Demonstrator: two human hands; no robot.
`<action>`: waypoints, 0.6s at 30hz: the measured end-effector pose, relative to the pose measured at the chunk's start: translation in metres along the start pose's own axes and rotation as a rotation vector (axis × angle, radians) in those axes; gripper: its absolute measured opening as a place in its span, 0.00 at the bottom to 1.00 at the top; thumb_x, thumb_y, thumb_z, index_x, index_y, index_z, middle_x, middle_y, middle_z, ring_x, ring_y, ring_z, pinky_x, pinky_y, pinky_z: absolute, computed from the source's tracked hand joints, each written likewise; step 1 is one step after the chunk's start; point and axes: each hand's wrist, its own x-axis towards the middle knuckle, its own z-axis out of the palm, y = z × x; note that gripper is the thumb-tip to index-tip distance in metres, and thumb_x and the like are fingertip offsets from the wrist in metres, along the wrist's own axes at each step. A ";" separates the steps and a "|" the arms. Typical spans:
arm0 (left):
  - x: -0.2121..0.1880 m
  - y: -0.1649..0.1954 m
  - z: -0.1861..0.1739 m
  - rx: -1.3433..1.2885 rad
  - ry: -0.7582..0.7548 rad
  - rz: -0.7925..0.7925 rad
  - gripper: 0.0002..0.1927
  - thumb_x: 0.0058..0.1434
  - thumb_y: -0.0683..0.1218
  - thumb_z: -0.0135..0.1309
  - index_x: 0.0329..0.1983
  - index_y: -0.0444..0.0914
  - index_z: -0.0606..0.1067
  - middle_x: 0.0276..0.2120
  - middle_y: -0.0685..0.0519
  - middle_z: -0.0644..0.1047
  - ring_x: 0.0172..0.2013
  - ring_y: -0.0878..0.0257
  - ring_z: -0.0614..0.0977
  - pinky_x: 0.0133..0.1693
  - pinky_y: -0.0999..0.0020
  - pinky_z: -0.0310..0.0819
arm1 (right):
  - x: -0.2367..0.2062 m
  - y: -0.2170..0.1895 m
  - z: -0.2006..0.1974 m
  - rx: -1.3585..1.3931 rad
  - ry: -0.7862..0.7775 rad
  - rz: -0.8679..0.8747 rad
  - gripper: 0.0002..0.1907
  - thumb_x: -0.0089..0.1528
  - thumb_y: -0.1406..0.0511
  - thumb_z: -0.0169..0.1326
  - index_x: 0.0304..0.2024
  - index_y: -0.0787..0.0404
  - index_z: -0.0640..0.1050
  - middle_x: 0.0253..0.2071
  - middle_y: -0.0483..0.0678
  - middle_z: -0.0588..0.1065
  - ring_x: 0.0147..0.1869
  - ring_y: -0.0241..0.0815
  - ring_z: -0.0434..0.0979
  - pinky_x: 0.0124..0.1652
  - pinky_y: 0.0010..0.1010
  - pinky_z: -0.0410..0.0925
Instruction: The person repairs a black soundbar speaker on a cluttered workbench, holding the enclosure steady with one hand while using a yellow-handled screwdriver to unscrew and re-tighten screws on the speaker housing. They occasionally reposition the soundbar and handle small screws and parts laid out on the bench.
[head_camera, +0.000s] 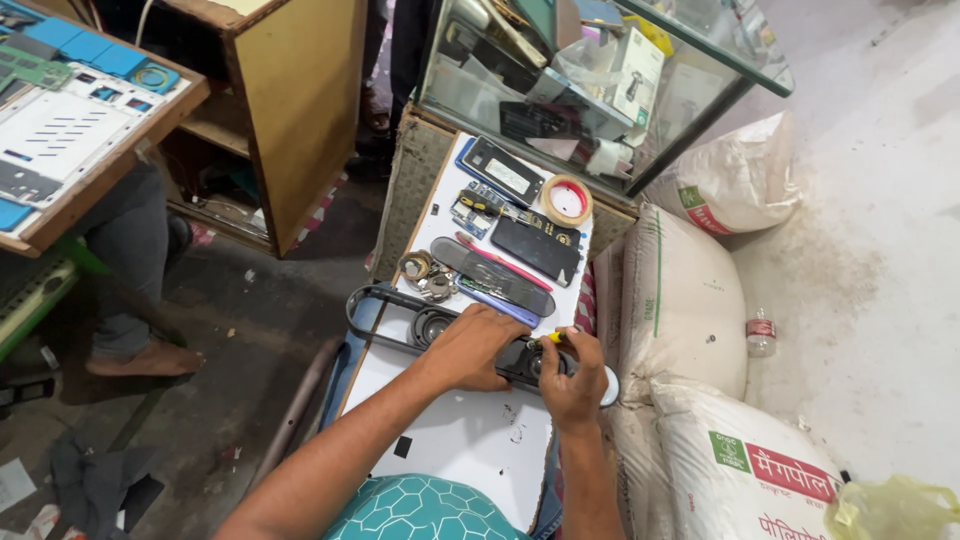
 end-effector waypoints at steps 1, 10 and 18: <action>0.000 0.001 0.001 -0.012 0.000 0.006 0.45 0.35 0.52 0.75 0.59 0.37 0.73 0.54 0.46 0.78 0.58 0.50 0.75 0.61 0.56 0.60 | -0.002 0.001 0.000 0.007 0.013 0.003 0.30 0.61 0.77 0.63 0.59 0.59 0.63 0.46 0.56 0.76 0.47 0.46 0.82 0.46 0.31 0.78; 0.003 0.003 -0.003 0.002 -0.033 -0.023 0.46 0.36 0.52 0.75 0.60 0.37 0.73 0.54 0.46 0.77 0.58 0.51 0.75 0.61 0.56 0.60 | -0.002 -0.001 0.004 0.030 0.050 0.034 0.30 0.61 0.76 0.63 0.60 0.62 0.63 0.46 0.57 0.77 0.47 0.47 0.83 0.46 0.31 0.79; 0.004 0.005 -0.003 0.009 -0.036 -0.026 0.44 0.36 0.52 0.75 0.60 0.40 0.73 0.53 0.48 0.79 0.57 0.51 0.76 0.59 0.56 0.63 | 0.005 -0.004 0.001 0.128 -0.013 -0.016 0.29 0.62 0.77 0.60 0.61 0.62 0.62 0.50 0.59 0.78 0.49 0.47 0.84 0.46 0.31 0.80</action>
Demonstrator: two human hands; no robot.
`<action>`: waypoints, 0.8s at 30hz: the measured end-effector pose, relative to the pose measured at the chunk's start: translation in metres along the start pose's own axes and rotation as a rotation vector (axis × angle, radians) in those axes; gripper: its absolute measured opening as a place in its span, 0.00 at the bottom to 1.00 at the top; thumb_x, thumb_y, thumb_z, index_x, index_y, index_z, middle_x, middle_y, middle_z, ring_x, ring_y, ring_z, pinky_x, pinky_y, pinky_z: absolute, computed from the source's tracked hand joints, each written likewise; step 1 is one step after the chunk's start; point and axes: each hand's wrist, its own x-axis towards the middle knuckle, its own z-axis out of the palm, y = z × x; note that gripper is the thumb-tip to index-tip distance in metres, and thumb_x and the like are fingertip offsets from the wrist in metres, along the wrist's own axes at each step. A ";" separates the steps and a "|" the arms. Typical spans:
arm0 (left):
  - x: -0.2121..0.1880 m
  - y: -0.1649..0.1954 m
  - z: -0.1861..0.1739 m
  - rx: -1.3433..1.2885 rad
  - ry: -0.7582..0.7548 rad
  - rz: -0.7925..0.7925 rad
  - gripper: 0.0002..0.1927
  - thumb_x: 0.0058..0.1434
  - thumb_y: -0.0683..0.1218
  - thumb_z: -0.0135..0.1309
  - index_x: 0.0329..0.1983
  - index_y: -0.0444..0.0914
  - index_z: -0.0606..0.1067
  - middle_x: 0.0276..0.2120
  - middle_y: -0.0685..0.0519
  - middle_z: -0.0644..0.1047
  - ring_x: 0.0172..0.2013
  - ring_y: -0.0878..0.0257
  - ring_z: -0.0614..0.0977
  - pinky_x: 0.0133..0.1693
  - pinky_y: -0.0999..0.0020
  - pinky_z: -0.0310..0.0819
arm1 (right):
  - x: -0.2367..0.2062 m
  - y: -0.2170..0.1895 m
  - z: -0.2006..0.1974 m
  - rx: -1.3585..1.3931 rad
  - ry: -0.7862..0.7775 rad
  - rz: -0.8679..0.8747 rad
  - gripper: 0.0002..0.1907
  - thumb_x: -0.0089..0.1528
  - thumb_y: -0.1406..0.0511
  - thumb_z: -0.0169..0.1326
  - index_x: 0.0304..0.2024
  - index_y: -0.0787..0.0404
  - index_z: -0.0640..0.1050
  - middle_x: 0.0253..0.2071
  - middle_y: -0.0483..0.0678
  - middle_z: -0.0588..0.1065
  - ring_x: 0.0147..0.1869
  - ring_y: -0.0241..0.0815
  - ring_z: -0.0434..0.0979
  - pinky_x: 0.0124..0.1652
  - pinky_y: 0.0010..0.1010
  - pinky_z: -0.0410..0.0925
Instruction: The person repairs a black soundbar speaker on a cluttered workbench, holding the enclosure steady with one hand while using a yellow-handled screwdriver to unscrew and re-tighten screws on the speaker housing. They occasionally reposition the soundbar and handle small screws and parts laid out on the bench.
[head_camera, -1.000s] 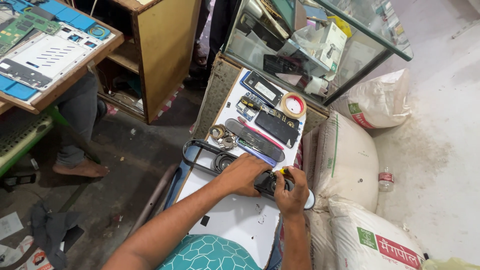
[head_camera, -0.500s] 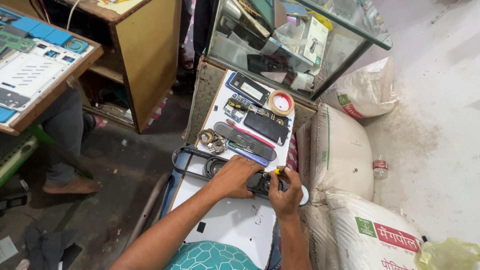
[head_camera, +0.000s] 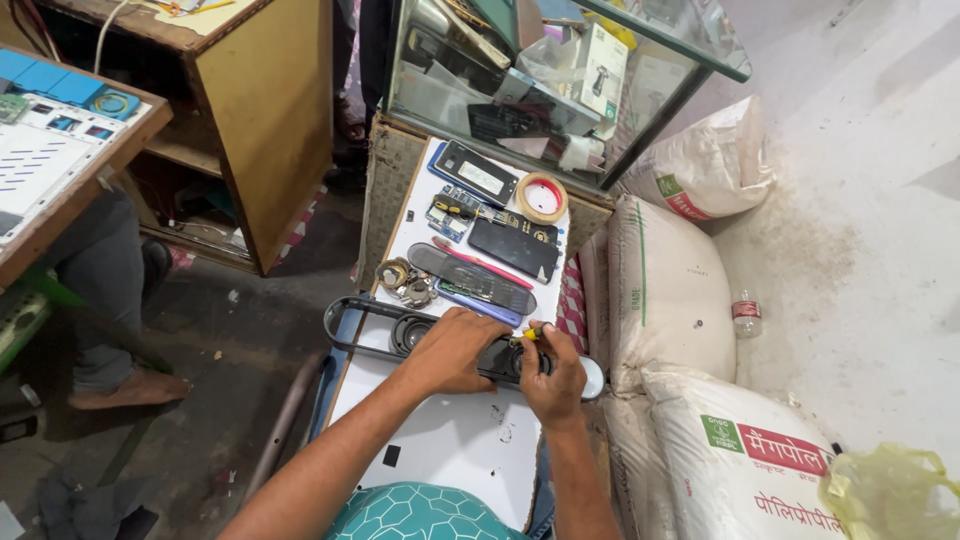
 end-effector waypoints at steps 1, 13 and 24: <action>0.000 0.000 0.000 -0.001 0.010 0.010 0.45 0.36 0.51 0.75 0.60 0.40 0.72 0.53 0.48 0.78 0.57 0.51 0.76 0.59 0.56 0.63 | -0.001 -0.001 0.001 -0.043 0.043 -0.008 0.30 0.61 0.76 0.62 0.61 0.62 0.63 0.48 0.58 0.78 0.48 0.46 0.84 0.45 0.30 0.80; 0.002 0.005 -0.002 -0.004 0.018 0.011 0.45 0.36 0.52 0.73 0.62 0.42 0.71 0.54 0.48 0.78 0.57 0.52 0.76 0.55 0.56 0.64 | 0.013 -0.014 0.000 -0.045 0.034 -0.083 0.29 0.63 0.77 0.60 0.61 0.61 0.62 0.48 0.58 0.76 0.49 0.50 0.83 0.45 0.33 0.78; 0.004 0.007 -0.001 0.039 -0.005 0.008 0.43 0.42 0.55 0.72 0.62 0.42 0.70 0.54 0.49 0.77 0.57 0.52 0.76 0.54 0.56 0.64 | 0.015 -0.012 0.003 -0.021 0.021 0.000 0.30 0.65 0.76 0.59 0.64 0.61 0.60 0.45 0.55 0.78 0.47 0.45 0.85 0.46 0.30 0.80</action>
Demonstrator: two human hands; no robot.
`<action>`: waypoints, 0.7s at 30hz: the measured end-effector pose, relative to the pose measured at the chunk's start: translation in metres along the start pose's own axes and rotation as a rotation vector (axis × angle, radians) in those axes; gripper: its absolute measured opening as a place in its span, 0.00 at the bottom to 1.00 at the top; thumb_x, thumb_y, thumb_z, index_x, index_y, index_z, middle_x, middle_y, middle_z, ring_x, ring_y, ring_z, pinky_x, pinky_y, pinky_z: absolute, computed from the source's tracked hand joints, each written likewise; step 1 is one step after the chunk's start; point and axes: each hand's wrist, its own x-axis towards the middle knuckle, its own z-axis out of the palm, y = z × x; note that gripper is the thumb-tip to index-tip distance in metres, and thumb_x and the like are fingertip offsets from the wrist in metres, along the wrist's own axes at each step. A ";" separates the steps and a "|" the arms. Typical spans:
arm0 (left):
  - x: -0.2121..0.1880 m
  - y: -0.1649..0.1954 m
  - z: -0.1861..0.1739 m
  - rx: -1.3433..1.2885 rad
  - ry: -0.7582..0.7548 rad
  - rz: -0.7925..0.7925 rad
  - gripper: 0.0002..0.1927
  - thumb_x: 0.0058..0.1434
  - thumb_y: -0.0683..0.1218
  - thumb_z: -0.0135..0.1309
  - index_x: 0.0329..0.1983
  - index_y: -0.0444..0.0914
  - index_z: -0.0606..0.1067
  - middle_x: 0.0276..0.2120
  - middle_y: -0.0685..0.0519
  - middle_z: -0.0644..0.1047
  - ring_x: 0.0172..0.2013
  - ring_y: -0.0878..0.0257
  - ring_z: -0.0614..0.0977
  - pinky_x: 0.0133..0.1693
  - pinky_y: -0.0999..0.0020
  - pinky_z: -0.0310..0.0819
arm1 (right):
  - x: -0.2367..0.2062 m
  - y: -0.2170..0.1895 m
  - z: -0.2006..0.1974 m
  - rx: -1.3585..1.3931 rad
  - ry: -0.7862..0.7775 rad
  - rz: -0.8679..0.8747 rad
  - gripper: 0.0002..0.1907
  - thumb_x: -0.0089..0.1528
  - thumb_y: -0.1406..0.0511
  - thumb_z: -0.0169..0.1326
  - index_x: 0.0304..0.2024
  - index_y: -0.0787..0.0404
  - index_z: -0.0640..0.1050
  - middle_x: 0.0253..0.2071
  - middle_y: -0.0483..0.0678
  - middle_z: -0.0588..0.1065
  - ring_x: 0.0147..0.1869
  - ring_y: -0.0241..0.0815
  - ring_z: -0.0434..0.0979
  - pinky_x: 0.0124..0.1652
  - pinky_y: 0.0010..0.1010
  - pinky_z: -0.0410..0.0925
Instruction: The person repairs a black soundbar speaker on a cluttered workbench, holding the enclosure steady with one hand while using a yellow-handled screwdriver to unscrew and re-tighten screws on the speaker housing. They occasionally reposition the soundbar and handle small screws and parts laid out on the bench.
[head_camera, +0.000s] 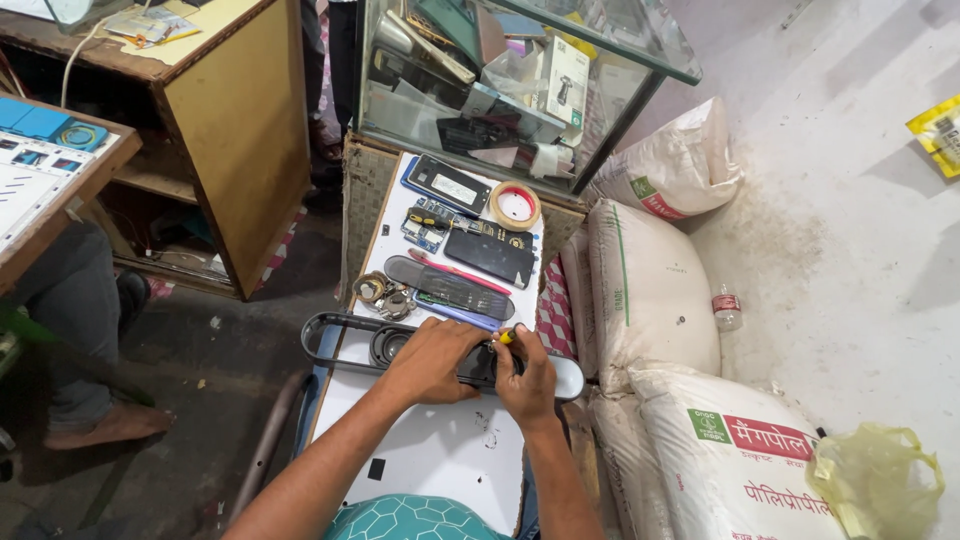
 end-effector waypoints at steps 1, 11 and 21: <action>0.000 0.000 0.000 -0.002 0.012 0.009 0.43 0.41 0.55 0.72 0.61 0.41 0.70 0.53 0.48 0.77 0.56 0.52 0.76 0.54 0.56 0.64 | -0.001 0.000 0.000 -0.026 0.010 -0.013 0.30 0.64 0.76 0.59 0.63 0.61 0.60 0.44 0.55 0.78 0.47 0.45 0.85 0.46 0.30 0.80; 0.001 0.000 0.004 0.013 0.039 0.058 0.46 0.39 0.54 0.71 0.63 0.39 0.70 0.56 0.47 0.76 0.57 0.50 0.76 0.55 0.55 0.64 | -0.014 0.010 0.000 -0.153 0.066 0.029 0.32 0.60 0.74 0.65 0.60 0.59 0.61 0.39 0.54 0.77 0.40 0.44 0.83 0.39 0.30 0.78; -0.010 -0.010 0.003 0.054 0.073 0.052 0.47 0.39 0.56 0.72 0.64 0.40 0.71 0.55 0.49 0.76 0.57 0.52 0.76 0.55 0.57 0.64 | -0.024 0.012 0.016 -0.016 0.063 -0.002 0.29 0.63 0.77 0.59 0.61 0.60 0.60 0.45 0.59 0.78 0.46 0.48 0.85 0.44 0.34 0.79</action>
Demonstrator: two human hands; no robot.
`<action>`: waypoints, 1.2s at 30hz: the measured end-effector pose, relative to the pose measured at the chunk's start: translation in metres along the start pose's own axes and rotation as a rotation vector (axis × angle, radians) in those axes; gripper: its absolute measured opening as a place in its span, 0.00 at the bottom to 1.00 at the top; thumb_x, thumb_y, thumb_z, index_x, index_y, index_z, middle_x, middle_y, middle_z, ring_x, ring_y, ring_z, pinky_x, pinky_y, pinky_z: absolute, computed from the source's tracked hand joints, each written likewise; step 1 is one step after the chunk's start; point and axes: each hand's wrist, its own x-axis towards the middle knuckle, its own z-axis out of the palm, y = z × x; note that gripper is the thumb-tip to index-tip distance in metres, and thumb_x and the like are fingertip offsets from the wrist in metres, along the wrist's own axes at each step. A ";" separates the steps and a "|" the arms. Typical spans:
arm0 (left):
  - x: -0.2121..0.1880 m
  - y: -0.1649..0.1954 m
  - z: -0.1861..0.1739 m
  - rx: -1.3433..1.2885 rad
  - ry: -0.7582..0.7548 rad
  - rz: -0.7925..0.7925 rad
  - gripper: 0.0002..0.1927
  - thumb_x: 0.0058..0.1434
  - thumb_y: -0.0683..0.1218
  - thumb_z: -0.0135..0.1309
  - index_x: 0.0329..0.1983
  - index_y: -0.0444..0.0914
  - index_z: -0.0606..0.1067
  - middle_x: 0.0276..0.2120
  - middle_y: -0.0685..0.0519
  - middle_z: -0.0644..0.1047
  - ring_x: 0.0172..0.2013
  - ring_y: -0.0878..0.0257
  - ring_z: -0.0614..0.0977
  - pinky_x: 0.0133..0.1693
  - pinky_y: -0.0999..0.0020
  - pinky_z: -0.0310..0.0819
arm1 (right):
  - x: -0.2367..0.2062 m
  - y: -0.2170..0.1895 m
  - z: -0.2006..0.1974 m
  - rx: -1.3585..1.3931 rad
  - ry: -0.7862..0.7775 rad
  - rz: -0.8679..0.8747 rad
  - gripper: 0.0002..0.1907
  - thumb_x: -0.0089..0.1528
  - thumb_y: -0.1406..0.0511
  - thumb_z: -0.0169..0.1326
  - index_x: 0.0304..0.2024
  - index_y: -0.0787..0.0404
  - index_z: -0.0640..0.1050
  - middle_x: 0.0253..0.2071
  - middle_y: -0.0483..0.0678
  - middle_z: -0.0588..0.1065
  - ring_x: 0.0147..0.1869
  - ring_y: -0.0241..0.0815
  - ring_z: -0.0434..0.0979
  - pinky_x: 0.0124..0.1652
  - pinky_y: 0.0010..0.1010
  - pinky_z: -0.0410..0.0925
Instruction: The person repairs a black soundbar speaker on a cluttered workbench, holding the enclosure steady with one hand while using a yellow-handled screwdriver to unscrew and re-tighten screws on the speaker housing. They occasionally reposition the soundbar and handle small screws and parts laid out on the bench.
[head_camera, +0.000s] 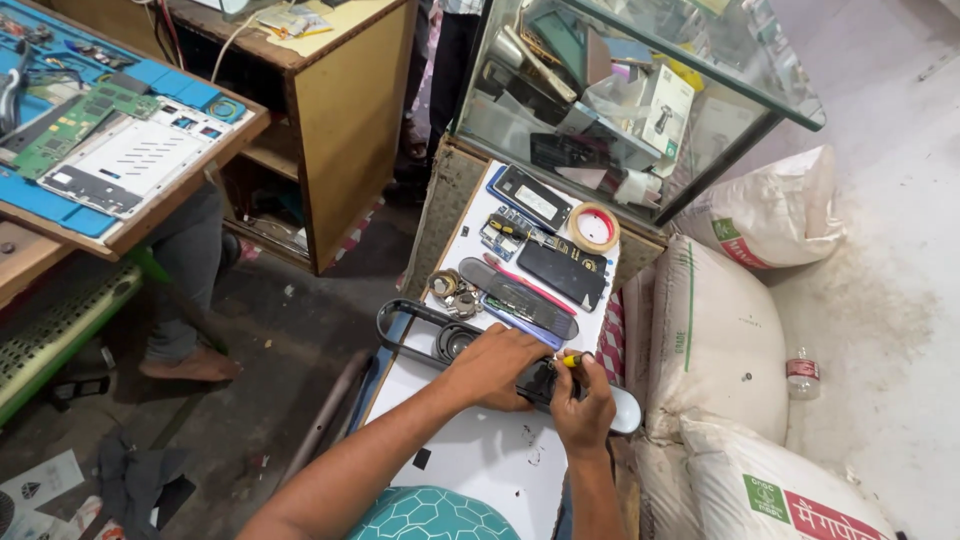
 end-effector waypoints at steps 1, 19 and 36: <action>0.001 0.000 0.001 0.017 -0.004 -0.001 0.46 0.39 0.56 0.72 0.63 0.40 0.71 0.55 0.49 0.76 0.57 0.52 0.76 0.55 0.57 0.64 | -0.001 0.001 0.000 -0.024 -0.005 -0.004 0.29 0.63 0.77 0.60 0.60 0.60 0.60 0.43 0.58 0.78 0.45 0.48 0.84 0.43 0.33 0.79; 0.002 -0.001 0.007 0.088 -0.040 -0.021 0.48 0.38 0.58 0.73 0.62 0.37 0.70 0.51 0.48 0.78 0.53 0.51 0.78 0.53 0.57 0.67 | 0.002 -0.003 -0.006 -0.108 -0.019 -0.031 0.31 0.60 0.75 0.65 0.58 0.59 0.62 0.38 0.55 0.77 0.39 0.46 0.83 0.38 0.30 0.78; 0.000 0.000 0.009 0.100 -0.082 -0.058 0.44 0.40 0.59 0.73 0.59 0.38 0.72 0.49 0.48 0.78 0.52 0.51 0.78 0.53 0.56 0.67 | 0.005 -0.002 -0.009 -0.058 -0.115 0.022 0.29 0.62 0.74 0.64 0.58 0.58 0.62 0.38 0.54 0.77 0.40 0.43 0.83 0.39 0.28 0.78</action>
